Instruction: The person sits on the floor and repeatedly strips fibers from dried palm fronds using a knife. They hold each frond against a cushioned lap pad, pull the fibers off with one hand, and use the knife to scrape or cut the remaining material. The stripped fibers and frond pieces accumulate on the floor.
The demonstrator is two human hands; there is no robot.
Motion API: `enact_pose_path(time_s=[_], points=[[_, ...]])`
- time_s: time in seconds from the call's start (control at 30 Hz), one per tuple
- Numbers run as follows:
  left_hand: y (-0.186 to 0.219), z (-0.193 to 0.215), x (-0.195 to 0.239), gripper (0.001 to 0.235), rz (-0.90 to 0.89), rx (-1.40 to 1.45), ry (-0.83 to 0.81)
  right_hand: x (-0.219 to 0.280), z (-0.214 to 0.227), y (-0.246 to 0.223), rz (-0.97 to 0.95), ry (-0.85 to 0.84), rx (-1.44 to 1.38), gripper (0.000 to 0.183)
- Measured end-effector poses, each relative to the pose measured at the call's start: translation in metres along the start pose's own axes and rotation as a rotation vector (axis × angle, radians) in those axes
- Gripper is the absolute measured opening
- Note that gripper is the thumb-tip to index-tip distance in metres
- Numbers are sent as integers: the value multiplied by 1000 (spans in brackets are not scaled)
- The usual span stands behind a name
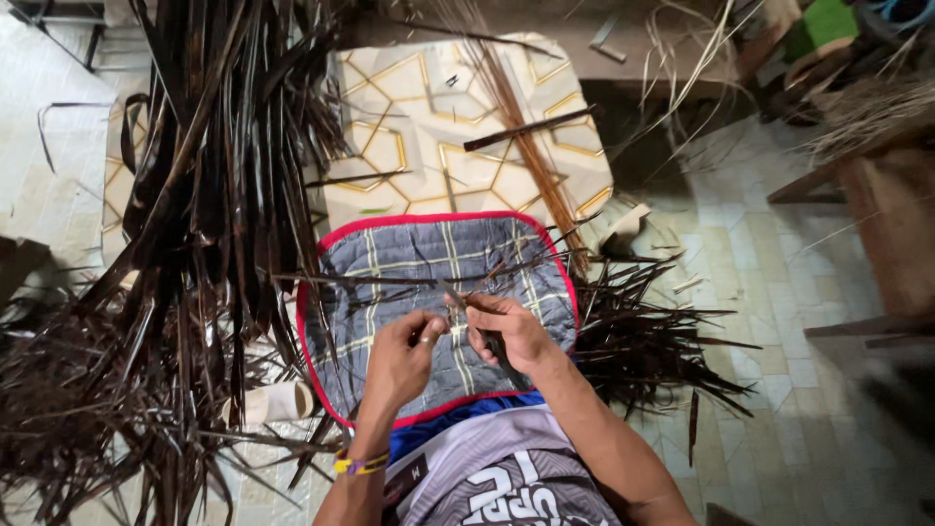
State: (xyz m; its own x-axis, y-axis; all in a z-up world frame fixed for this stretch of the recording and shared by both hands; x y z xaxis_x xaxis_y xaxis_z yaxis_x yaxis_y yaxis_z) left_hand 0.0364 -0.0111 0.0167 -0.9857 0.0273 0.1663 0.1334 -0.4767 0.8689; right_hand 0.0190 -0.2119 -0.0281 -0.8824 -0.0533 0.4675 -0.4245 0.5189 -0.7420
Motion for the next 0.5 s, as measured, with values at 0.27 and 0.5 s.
enact_pose_path(time_s=[0.27,0.5], points=[[-24,30,20,21,99,206,-67,-21,26,-2,12,42,-67,26],[8,66,29,22,130,20,-59,-10,13,-11,43,105,6,26]])
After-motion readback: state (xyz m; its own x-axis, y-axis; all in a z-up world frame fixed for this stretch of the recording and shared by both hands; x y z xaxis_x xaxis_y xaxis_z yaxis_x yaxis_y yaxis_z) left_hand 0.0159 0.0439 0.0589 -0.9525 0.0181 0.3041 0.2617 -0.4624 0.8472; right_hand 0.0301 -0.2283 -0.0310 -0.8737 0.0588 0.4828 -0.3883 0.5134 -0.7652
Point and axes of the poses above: each hand's wrist, its own x-axis away from the middle knuckle, its own z-axis out of the back of the hand, y = z × x, the point moved 6 cm from there along -x, towards the middle knuckle, and after that the axes turned 12 degrees about y, right-handed, at the moved point
